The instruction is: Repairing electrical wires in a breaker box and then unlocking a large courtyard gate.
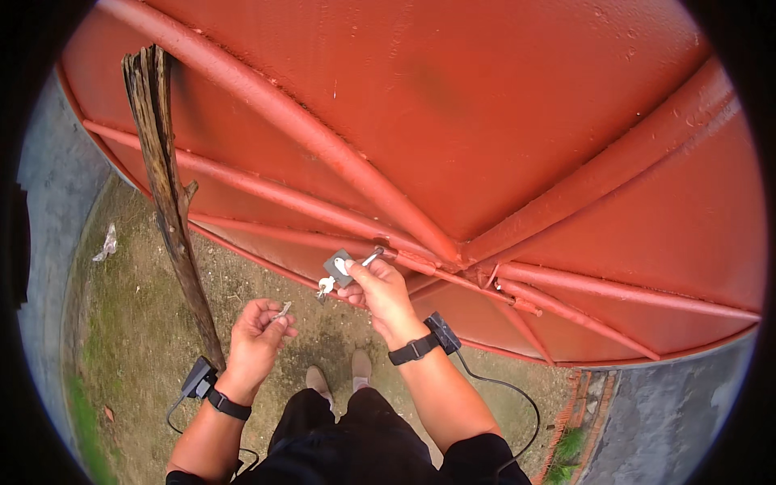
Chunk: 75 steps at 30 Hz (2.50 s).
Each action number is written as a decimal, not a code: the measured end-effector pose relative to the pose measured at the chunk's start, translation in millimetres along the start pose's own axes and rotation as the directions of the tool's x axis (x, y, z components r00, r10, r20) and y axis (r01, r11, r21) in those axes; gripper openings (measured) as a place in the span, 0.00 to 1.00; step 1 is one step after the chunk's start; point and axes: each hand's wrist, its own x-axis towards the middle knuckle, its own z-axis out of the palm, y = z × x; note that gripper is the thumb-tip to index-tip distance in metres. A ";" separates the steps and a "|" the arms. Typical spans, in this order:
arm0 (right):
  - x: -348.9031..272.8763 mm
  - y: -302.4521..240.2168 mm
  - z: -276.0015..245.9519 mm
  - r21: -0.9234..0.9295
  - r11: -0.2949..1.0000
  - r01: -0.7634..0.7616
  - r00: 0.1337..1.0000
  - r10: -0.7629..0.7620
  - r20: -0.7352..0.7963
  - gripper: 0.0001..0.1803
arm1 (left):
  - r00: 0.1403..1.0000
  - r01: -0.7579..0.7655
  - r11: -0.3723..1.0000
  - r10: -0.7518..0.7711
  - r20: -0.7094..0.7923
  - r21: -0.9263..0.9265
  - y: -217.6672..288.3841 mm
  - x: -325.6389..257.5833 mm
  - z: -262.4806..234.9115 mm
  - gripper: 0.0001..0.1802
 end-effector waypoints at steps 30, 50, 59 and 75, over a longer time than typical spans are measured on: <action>2.6 5.7 -5.0 0.113 0.994 0.008 1.000 -0.008 -0.001 0.09 | 0.993 0.025 0.999 -0.020 0.112 -0.047 12.8 41.8 51.3 0.11; 2.3 13.0 -7.9 0.137 0.981 0.138 0.990 -0.138 -0.007 0.09 | 0.932 -0.354 0.795 0.340 0.121 0.493 1.4 47.4 64.6 0.06; 1.3 15.2 -10.2 0.138 0.979 0.150 0.989 -0.149 -0.017 0.09 | 0.983 -0.180 0.918 0.154 0.100 0.354 1.9 45.1 67.6 0.07; -1.3 10.3 -11.6 0.075 0.991 0.110 0.993 -0.112 0.035 0.07 | 0.974 -0.225 0.931 0.207 0.092 0.288 -19.1 41.8 62.6 0.08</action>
